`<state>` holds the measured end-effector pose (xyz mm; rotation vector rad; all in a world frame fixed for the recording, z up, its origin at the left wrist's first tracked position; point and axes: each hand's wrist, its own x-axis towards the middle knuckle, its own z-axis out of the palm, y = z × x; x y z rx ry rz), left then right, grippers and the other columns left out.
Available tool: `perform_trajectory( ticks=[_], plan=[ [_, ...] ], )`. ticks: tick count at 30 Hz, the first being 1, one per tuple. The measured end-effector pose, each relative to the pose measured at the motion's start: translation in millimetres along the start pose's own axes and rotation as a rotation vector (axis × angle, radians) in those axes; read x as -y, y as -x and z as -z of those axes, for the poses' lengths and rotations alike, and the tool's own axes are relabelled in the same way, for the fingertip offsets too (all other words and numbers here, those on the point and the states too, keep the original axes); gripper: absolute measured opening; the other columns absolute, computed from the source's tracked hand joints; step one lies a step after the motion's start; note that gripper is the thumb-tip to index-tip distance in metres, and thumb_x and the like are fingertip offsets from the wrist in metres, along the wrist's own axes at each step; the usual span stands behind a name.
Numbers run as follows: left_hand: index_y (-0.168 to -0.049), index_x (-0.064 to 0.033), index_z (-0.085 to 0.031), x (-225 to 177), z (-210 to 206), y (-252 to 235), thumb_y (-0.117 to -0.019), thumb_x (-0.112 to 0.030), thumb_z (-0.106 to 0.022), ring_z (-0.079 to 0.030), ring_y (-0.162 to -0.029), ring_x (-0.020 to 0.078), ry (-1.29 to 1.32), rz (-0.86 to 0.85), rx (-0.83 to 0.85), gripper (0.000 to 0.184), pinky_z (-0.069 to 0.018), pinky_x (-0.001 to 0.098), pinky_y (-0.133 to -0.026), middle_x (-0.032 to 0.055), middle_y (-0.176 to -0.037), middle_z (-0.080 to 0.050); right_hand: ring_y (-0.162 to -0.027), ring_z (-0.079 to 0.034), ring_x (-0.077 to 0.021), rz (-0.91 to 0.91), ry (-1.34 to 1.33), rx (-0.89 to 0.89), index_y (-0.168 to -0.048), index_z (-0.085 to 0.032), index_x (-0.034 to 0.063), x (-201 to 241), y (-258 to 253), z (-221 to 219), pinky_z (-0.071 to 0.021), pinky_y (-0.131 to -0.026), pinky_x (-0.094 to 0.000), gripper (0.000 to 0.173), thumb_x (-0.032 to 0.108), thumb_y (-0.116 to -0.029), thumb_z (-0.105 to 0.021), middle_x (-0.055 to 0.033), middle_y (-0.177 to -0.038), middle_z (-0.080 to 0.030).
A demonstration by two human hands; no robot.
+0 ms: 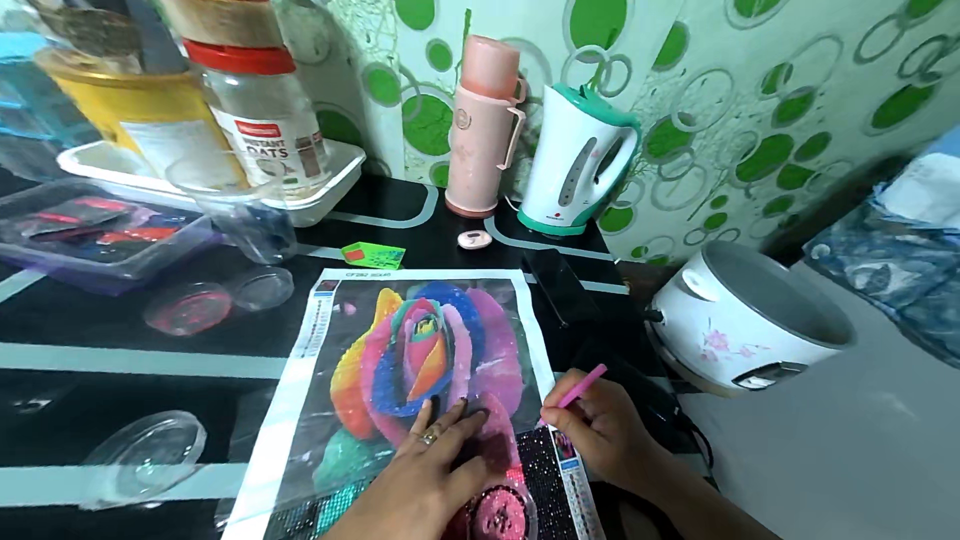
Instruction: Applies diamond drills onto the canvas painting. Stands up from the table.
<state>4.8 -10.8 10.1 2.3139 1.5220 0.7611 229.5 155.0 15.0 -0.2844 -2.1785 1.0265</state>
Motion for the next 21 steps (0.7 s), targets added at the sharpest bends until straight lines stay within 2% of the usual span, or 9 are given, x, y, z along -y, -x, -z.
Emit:
perform_trajectory(
  ticks=[6,11,21],
  plan=[
    [-0.12,-0.0164,-0.071,-0.2,2.8,-0.3,-0.0788,-0.066,-0.073,-0.04,-0.143,0.051,0.022,0.02,0.041,0.064,-0.02,0.076,-0.115,0.0279,-0.147,-0.052,-0.074,-0.061,-0.0002,-0.017,0.028,0.014,-0.099,-0.063,-0.0008,-1.0,0.6,1.0,-0.0529,-0.067,-0.0139,0.013,0.012,-0.0998,-0.063,-0.0053,-0.089,-0.066],
    [-0.121,-0.0167,-0.071,-0.7,5.5,-0.7,-0.0796,-0.064,-0.075,-0.039,-0.144,0.0508,0.034,0.031,0.066,0.063,-0.0183,0.0747,-0.116,0.0277,-0.148,-0.051,-0.074,-0.061,-0.0004,-0.036,0.024,0.019,-0.098,-0.064,-0.0012,-1.3,0.4,1.2,-0.0524,-0.066,-0.0139,0.013,0.012,-0.0993,-0.064,-0.0053,-0.087,-0.066],
    [-0.122,-0.0147,-0.071,-1.8,7.9,-1.2,-0.0804,-0.063,-0.075,-0.038,-0.144,0.0524,0.041,0.036,0.086,0.064,-0.0165,0.0756,-0.116,0.0301,-0.148,-0.05,-0.079,-0.064,-0.0029,-0.041,0.065,0.03,-0.098,-0.066,-0.0005,-0.8,1.6,-0.3,-0.0552,-0.073,-0.0163,0.015,0.014,-0.0997,-0.064,-0.0063,-0.089,-0.066]
  ],
)
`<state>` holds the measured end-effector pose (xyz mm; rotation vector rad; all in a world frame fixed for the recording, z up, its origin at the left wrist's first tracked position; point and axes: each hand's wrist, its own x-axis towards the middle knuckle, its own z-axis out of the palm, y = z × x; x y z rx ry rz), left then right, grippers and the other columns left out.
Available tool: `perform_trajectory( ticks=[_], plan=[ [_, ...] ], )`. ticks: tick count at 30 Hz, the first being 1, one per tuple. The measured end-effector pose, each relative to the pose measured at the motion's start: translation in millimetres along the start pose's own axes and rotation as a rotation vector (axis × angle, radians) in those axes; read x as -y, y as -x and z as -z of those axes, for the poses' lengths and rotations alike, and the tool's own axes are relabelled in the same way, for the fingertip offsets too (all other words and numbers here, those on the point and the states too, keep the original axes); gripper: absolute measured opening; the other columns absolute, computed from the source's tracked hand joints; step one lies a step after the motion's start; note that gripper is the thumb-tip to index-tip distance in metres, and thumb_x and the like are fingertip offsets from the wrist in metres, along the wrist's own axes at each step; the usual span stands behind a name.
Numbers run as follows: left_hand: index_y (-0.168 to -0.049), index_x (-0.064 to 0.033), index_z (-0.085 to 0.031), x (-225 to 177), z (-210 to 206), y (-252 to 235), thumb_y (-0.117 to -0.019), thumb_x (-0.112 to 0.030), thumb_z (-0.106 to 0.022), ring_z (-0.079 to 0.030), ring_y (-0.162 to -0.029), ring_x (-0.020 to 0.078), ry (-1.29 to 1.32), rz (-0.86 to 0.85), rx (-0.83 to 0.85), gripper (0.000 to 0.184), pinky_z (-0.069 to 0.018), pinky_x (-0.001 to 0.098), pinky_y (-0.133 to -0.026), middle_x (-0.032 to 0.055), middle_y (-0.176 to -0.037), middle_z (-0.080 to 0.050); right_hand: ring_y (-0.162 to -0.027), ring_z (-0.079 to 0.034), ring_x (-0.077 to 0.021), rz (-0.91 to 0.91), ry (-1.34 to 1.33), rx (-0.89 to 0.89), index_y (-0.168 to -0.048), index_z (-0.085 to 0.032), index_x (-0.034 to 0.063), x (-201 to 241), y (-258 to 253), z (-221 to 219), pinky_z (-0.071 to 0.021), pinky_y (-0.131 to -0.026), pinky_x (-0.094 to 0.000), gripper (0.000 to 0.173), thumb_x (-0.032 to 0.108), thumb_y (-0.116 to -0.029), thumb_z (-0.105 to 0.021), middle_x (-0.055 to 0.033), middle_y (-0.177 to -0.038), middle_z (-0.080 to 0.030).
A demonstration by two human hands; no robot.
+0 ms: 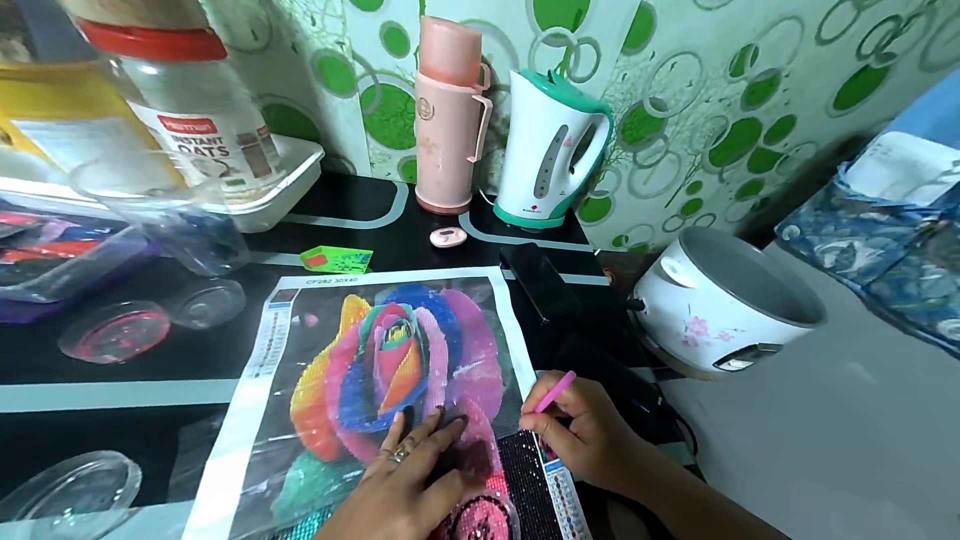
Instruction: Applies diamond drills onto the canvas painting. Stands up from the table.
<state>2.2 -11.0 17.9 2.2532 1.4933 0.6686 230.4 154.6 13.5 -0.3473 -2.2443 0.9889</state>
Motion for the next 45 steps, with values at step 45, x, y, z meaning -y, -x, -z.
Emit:
perform_trajectory(
  ticks=[45],
  plan=[
    [-0.118,-0.0178,-0.071,1,-6,1,-0.0779,-0.069,-0.072,-0.043,-0.142,0.0479,-0.056,-0.028,-0.09,0.065,-0.0244,0.0755,-0.114,0.0251,-0.147,-0.053,-0.09,-0.07,-0.0062,0.136,-0.222,0.018,-0.103,-0.063,0.01,29,6,-18,-0.0582,-0.098,-0.037,0.012,0.021,-0.101,-0.065,0.0005,-0.092,-0.069]
  ],
)
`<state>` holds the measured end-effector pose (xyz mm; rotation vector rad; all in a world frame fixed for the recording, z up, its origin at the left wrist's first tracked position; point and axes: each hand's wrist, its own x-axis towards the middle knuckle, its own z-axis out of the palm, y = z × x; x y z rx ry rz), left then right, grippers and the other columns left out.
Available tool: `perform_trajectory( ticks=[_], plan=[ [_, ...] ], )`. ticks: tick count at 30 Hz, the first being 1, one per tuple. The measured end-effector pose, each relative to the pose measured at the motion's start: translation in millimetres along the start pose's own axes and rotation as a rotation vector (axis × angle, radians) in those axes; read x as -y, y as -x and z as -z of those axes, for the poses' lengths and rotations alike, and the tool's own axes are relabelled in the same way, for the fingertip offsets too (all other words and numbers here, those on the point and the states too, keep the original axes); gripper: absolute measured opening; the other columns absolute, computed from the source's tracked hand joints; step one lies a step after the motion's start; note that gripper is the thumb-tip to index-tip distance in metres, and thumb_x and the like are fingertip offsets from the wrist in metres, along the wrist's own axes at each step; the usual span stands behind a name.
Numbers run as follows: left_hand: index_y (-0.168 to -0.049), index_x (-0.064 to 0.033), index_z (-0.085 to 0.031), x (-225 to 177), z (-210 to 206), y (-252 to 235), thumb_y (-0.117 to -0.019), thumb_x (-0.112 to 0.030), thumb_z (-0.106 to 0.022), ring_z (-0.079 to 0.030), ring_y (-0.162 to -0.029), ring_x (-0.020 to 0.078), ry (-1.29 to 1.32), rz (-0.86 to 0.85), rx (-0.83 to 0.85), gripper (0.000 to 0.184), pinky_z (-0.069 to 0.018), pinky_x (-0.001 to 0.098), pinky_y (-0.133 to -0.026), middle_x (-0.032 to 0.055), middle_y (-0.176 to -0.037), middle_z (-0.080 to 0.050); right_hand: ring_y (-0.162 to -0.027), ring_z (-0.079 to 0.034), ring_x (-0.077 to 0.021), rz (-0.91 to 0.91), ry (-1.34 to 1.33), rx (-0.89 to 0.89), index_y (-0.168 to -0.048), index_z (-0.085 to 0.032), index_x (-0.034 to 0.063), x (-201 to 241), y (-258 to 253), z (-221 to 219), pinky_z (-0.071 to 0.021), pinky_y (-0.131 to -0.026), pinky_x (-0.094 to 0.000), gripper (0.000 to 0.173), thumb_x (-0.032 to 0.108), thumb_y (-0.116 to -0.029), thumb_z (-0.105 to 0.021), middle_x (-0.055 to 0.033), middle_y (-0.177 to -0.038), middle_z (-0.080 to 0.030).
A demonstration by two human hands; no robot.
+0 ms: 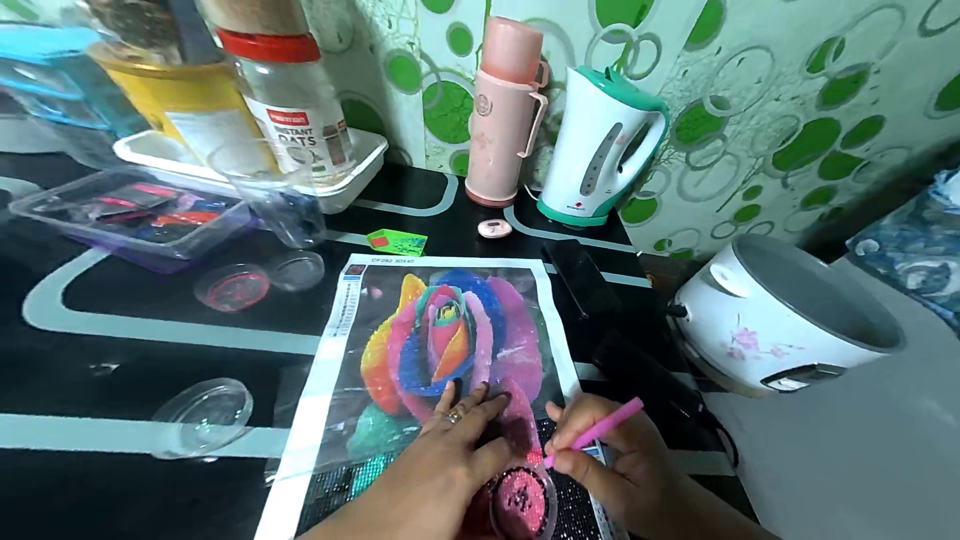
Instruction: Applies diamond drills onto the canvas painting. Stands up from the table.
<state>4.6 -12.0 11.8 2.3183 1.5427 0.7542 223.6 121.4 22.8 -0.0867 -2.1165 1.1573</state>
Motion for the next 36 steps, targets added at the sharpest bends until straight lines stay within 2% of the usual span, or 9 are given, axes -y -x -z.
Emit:
perform_trajectory(
  ticks=[9,18,20,23,25,27,32,34,36],
  plan=[
    [-0.114,-0.0143,-0.071,-2,1,-1,-0.0781,-0.066,-0.073,-0.044,-0.142,0.0477,-0.008,-0.008,-0.005,0.063,-0.0258,0.0761,-0.113,0.0247,-0.146,-0.054,-0.087,-0.065,-0.0072,0.081,0.138,0.131,-0.095,-0.065,0.0065,0,2,-15,-0.0543,-0.097,-0.0278,0.018,0.024,-0.1006,-0.065,-0.0022,-0.087,-0.066],
    [-0.118,-0.0164,-0.071,-1,2,-1,-0.0789,-0.065,-0.073,-0.043,-0.142,0.0471,-0.004,-0.01,0.012,0.063,-0.0248,0.0755,-0.114,0.0244,-0.147,-0.053,-0.086,-0.067,-0.0055,0.035,0.099,0.088,-0.1,-0.063,0.01,2,1,-9,-0.056,-0.101,-0.0353,0.016,0.025,-0.1009,-0.065,0.0003,-0.087,-0.065],
    [-0.118,-0.0201,-0.072,0,3,-1,-0.0767,-0.067,-0.074,-0.042,-0.144,0.0459,0.021,-0.026,0.036,0.062,-0.0231,0.0753,-0.115,0.0228,-0.148,-0.052,-0.087,-0.068,-0.0049,0.03,0.041,0.038,-0.102,-0.063,0.011,-1,0,-6,-0.0571,-0.098,-0.0349,0.013,0.023,-0.1011,-0.065,0.0014,-0.09,-0.068],
    [-0.122,-0.0322,-0.072,0,7,0,-0.0718,-0.067,-0.079,-0.032,-0.149,0.0459,0.08,-0.048,0.135,0.061,-0.0156,0.0765,-0.116,0.0201,-0.156,-0.045,-0.087,-0.069,-0.0037,-0.032,-0.057,-0.025,-0.104,-0.065,0.0107,-5,0,-2,-0.0602,-0.091,-0.0303,0.01,0.021,-0.1006,-0.066,0.003,-0.09,-0.069],
    [-0.122,-0.0315,-0.071,1,5,1,-0.0732,-0.067,-0.077,-0.036,-0.148,0.0452,0.064,-0.035,0.09,0.06,-0.0173,0.0774,-0.115,0.0201,-0.153,-0.048,-0.085,-0.07,-0.0033,-0.07,-0.081,-0.049,-0.104,-0.066,0.0106,-8,0,0,-0.061,-0.084,-0.0258,0.01,0.02,-0.1005,-0.066,0.0034,-0.091,-0.071],
    [-0.124,-0.0284,-0.07,2,1,0,-0.0778,-0.068,-0.073,-0.042,-0.143,0.045,0.017,-0.02,0.022,0.06,-0.0223,0.0788,-0.112,0.0205,-0.148,-0.053,-0.085,-0.069,-0.0036,-0.08,-0.092,-0.048,-0.103,-0.065,0.009,-8,0,1,-0.0603,-0.083,-0.0245,0.009,0.017,-0.1004,-0.065,0.0024,-0.092,-0.071],
    [-0.124,-0.0317,-0.07,2,2,0,-0.0766,-0.066,-0.075,-0.038,-0.146,0.0461,0.07,-0.026,0.059,0.059,-0.0217,0.0763,-0.115,0.0202,-0.15,-0.052,-0.085,-0.067,-0.0024,-0.044,-0.093,-0.017,-0.102,-0.063,0.0075,-7,-1,0,-0.0591,-0.085,-0.0254,0.007,0.014,-0.0996,-0.065,0.0017,-0.09,-0.068],
    [-0.124,-0.0307,-0.07,3,1,0,-0.077,-0.065,-0.074,-0.041,-0.145,0.0425,0.064,0.004,0.017,0.059,-0.0242,0.0737,-0.116,0.0182,-0.147,-0.054,-0.085,-0.067,-0.0026,-0.047,-0.082,-0.016,-0.102,-0.063,0.0077,-6,-1,0,-0.0593,-0.087,-0.0264,0.007,0.014,-0.0995,-0.065,0.0018,-0.089,-0.068],
    [-0.124,-0.0283,-0.071,2,0,0,-0.0767,-0.064,-0.075,-0.042,-0.143,0.0441,0.056,0.008,0.008,0.059,-0.0247,0.0747,-0.115,0.0192,-0.145,-0.056,-0.085,-0.067,-0.0023,-0.047,-0.087,-0.016,-0.102,-0.063,0.0079,-6,-2,0,-0.0592,-0.086,-0.0264,0.008,0.015,-0.0998,-0.065,0.0019,-0.089,-0.068]
  ],
)
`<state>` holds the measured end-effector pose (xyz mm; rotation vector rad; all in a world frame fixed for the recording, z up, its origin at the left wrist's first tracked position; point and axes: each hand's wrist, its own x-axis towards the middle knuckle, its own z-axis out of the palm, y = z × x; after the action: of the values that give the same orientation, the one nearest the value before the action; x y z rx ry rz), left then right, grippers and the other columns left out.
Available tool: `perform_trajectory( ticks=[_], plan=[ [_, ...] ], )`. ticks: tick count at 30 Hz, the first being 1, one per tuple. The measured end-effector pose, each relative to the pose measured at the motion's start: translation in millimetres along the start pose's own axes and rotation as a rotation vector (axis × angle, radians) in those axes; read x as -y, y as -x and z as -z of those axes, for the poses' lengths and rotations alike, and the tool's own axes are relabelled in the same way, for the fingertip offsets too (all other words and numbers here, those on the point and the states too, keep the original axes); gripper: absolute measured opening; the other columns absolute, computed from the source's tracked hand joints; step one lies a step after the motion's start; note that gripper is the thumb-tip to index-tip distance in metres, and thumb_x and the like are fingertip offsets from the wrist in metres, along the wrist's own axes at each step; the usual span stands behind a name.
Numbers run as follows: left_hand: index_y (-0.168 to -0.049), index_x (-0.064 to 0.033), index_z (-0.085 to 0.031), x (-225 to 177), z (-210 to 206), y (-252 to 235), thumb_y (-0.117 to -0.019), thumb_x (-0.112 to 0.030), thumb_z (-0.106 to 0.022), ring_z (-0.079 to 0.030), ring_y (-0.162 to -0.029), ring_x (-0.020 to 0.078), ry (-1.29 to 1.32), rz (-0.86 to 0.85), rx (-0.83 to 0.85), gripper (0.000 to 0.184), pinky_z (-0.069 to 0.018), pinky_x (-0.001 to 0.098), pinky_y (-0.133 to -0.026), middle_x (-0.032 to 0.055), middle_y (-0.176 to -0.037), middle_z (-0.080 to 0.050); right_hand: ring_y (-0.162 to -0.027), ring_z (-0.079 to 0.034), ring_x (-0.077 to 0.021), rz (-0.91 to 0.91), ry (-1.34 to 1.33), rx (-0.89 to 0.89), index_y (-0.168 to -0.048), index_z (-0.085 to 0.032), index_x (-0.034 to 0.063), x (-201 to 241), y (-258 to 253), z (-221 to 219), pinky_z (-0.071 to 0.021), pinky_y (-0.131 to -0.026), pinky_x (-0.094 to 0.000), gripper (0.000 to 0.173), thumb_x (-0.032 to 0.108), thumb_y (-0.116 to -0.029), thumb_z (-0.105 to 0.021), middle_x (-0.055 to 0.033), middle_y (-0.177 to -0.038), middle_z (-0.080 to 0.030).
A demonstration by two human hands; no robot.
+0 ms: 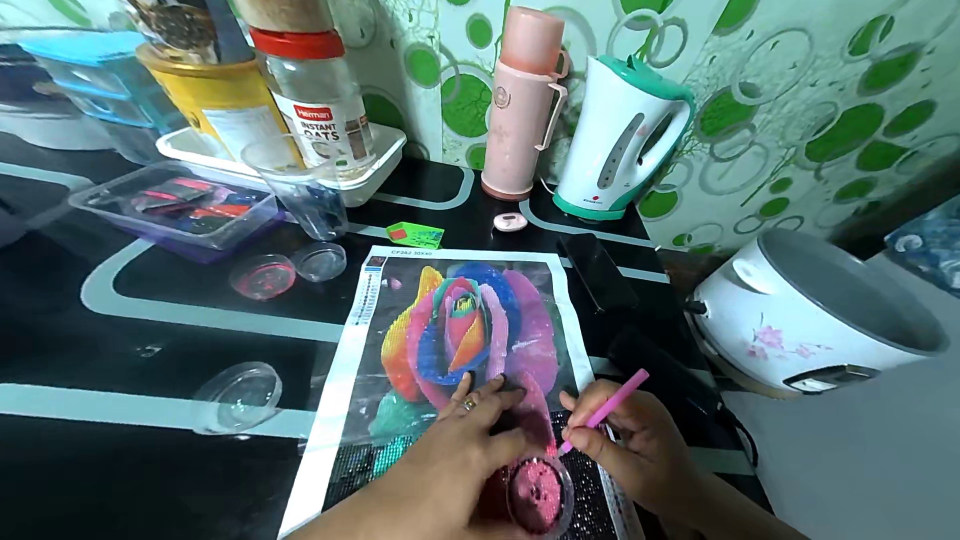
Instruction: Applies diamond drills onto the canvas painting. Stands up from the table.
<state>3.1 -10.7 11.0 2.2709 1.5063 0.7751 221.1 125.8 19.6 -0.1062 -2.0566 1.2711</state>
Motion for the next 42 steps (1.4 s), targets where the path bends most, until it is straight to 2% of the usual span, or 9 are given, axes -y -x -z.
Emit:
perform_trajectory(
  ticks=[4,7,11,26,30,32,35,38,42],
  plan=[
    [-0.122,-0.0269,-0.071,-2,0,0,-0.0771,-0.065,-0.075,-0.042,-0.144,0.0459,-0.004,0.001,0.019,0.059,-0.0236,0.0762,-0.114,0.0202,-0.146,-0.055,-0.086,-0.068,-0.0032,0.017,0.016,0.056,-0.101,-0.062,0.007,4,2,0,-0.0583,-0.096,-0.0321,0.01,0.017,-0.0998,-0.066,0.0004,-0.088,-0.067],
    [-0.12,-0.0258,-0.071,-2,0,0,-0.0767,-0.066,-0.074,-0.042,-0.144,0.0453,-0.008,0.001,0.01,0.06,-0.0238,0.0758,-0.114,0.0199,-0.146,-0.055,-0.085,-0.066,-0.0039,0.036,0.076,0.099,-0.098,-0.063,0.0061,5,3,-3,-0.0557,-0.096,-0.0313,0.015,0.02,-0.0999,-0.066,-0.0008,-0.088,-0.067],
    [-0.121,-0.0259,-0.071,-2,0,0,-0.0764,-0.065,-0.075,-0.042,-0.144,0.0445,-0.009,0.001,0.008,0.06,-0.0236,0.0758,-0.114,0.0189,-0.146,-0.056,-0.087,-0.067,-0.0049,0.063,0.176,0.122,-0.097,-0.064,0.0066,6,3,-6,-0.054,-0.104,-0.035,0.017,0.023,-0.1004,-0.066,-0.0008,-0.086,-0.066],
    [-0.121,-0.0225,-0.071,-4,3,-1,-0.0763,-0.061,-0.077,-0.043,-0.143,0.0458,-0.004,0.008,0.033,0.059,-0.0233,0.0751,-0.115,0.0207,-0.145,-0.055,-0.086,-0.065,-0.0057,0.111,0.329,0.172,-0.096,-0.064,0.009,4,4,-7,-0.0524,-0.099,-0.0274,0.018,0.026,-0.1018,-0.063,0.0,-0.087,-0.067],
    [-0.121,-0.0232,-0.072,-4,2,-2,-0.0762,-0.062,-0.077,-0.042,-0.144,0.0457,-0.009,0.008,0.033,0.06,-0.0233,0.0747,-0.115,0.0207,-0.146,-0.055,-0.087,-0.067,-0.0048,0.091,0.219,0.083,-0.1,-0.063,0.0109,2,4,-5,-0.0552,-0.1,-0.0328,0.014,0.025,-0.1011,-0.065,0.0014,-0.089,-0.067],
    [-0.123,-0.0253,-0.071,-3,1,-2,-0.0758,-0.063,-0.077,-0.041,-0.144,0.0451,-0.002,0.011,0.036,0.06,-0.0228,0.0747,-0.115,0.0203,-0.145,-0.055,-0.089,-0.07,-0.0049,0.061,0.099,-0.017,-0.104,-0.065,0.0133,2,1,1,-0.0575,-0.099,-0.0356,0.01,0.023,-0.101,-0.066,0.0037,-0.091,-0.069],
    [-0.124,-0.0275,-0.071,-3,1,-1,-0.0755,-0.064,-0.077,-0.041,-0.145,0.0451,0.007,0.016,0.032,0.061,-0.0225,0.0752,-0.115,0.0206,-0.146,-0.055,-0.089,-0.07,-0.0035,0.002,0.088,-0.122,-0.106,-0.065,0.015,-3,-4,11,-0.0614,-0.086,-0.0261,0.008,0.022,-0.102,-0.063,0.0059,-0.094,-0.07],
    [-0.122,-0.0271,-0.071,-3,0,0,-0.0756,-0.064,-0.076,-0.041,-0.144,0.0477,-0.006,0.012,0.021,0.06,-0.0236,0.0764,-0.114,0.0221,-0.146,-0.055,-0.084,-0.067,-0.001,-0.051,0.167,-0.108,-0.101,-0.062,0.0081,-12,-5,19,-0.0577,-0.072,-0.0169,0.01,0.018,-0.102,-0.062,0.0015,-0.093,-0.07],
    [-0.123,-0.0269,-0.072,-2,-2,0,-0.0757,-0.067,-0.074,-0.042,-0.142,0.0504,-0.013,0.001,0.006,0.062,-0.0225,0.078,-0.113,0.0257,-0.145,-0.054,-0.078,-0.064,0.0014,-0.079,0.223,-0.056,-0.1,-0.063,0.0028,-17,-5,20,-0.0551,-0.069,-0.0144,0.013,0.015,-0.1013,-0.062,-0.0011,-0.091,-0.068]
  ],
)
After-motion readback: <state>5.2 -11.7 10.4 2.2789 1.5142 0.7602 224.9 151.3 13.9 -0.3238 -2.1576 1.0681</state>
